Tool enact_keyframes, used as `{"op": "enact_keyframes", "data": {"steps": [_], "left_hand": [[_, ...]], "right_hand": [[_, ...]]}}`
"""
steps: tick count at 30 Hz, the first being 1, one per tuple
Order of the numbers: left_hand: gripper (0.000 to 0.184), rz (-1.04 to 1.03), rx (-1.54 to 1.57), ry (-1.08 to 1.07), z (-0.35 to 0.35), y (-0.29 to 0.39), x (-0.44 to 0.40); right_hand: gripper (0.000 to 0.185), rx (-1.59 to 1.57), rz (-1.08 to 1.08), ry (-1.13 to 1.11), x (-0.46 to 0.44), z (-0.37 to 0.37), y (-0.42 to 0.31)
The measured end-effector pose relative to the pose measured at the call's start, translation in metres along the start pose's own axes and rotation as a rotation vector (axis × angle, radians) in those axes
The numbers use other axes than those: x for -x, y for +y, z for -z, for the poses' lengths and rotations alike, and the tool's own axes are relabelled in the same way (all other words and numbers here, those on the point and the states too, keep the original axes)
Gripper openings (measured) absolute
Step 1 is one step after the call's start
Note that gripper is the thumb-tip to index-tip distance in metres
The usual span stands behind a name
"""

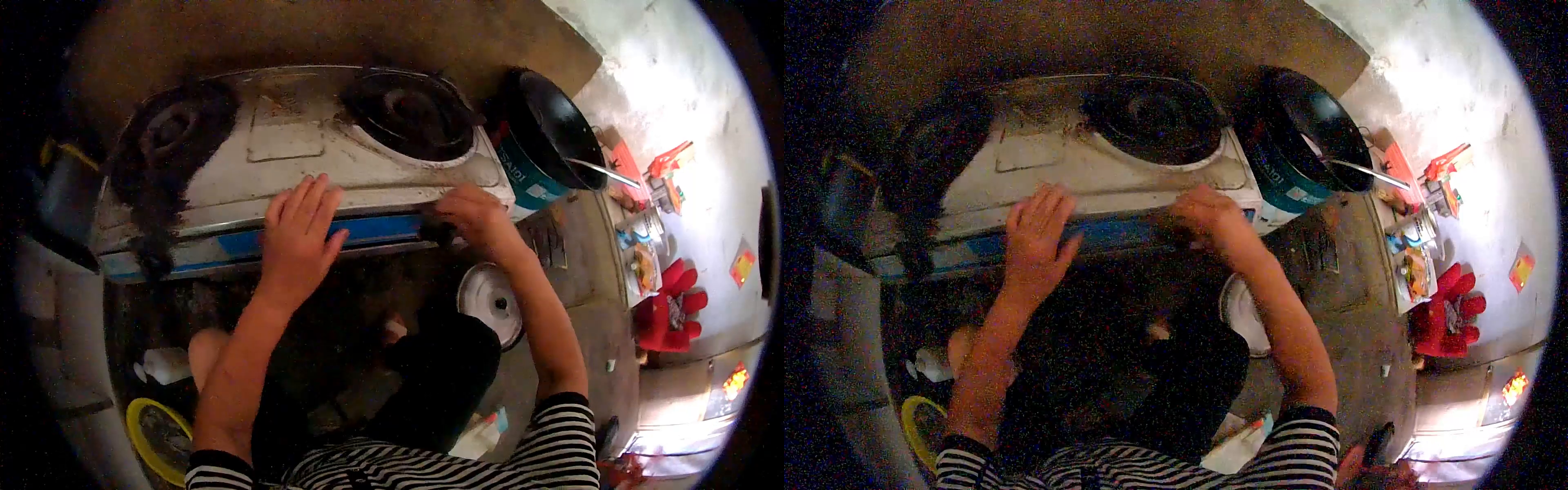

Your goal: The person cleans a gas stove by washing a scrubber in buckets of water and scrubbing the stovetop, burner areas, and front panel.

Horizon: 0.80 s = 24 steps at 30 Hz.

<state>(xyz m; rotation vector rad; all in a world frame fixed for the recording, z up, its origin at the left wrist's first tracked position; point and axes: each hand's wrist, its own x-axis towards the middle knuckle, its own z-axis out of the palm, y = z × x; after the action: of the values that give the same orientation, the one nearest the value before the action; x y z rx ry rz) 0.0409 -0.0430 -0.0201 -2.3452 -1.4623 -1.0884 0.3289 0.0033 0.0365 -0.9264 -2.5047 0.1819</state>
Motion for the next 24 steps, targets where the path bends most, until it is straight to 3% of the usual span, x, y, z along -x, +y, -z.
{"op": "enact_keyframes", "data": {"steps": [4,11,18,22,23,24], "left_hand": [[0.055,-0.011,0.039,0.022,0.0,-0.003,0.002],[0.055,0.005,0.04,-0.009,0.001,-0.001,0.0],[0.055,0.009,0.11,-0.032,0.004,-0.008,0.004],[0.056,-0.015,0.059,-0.049,0.004,-0.007,0.004],[0.056,-0.02,0.051,-0.035,0.004,-0.006,0.003],[0.056,-0.021,0.045,-0.022,0.006,-0.007,0.003]], "right_hand": [[0.025,0.086,-0.108,0.027,0.028,0.009,0.018],[0.023,0.116,0.183,-0.089,-0.019,-0.017,-0.013],[0.019,0.104,-0.079,0.019,0.009,0.007,0.012],[0.02,0.096,0.086,-0.183,-0.028,-0.001,-0.025],[0.021,0.159,0.166,-0.161,-0.026,-0.013,-0.019],[0.021,0.133,0.096,-0.121,-0.018,-0.01,-0.014]]}}
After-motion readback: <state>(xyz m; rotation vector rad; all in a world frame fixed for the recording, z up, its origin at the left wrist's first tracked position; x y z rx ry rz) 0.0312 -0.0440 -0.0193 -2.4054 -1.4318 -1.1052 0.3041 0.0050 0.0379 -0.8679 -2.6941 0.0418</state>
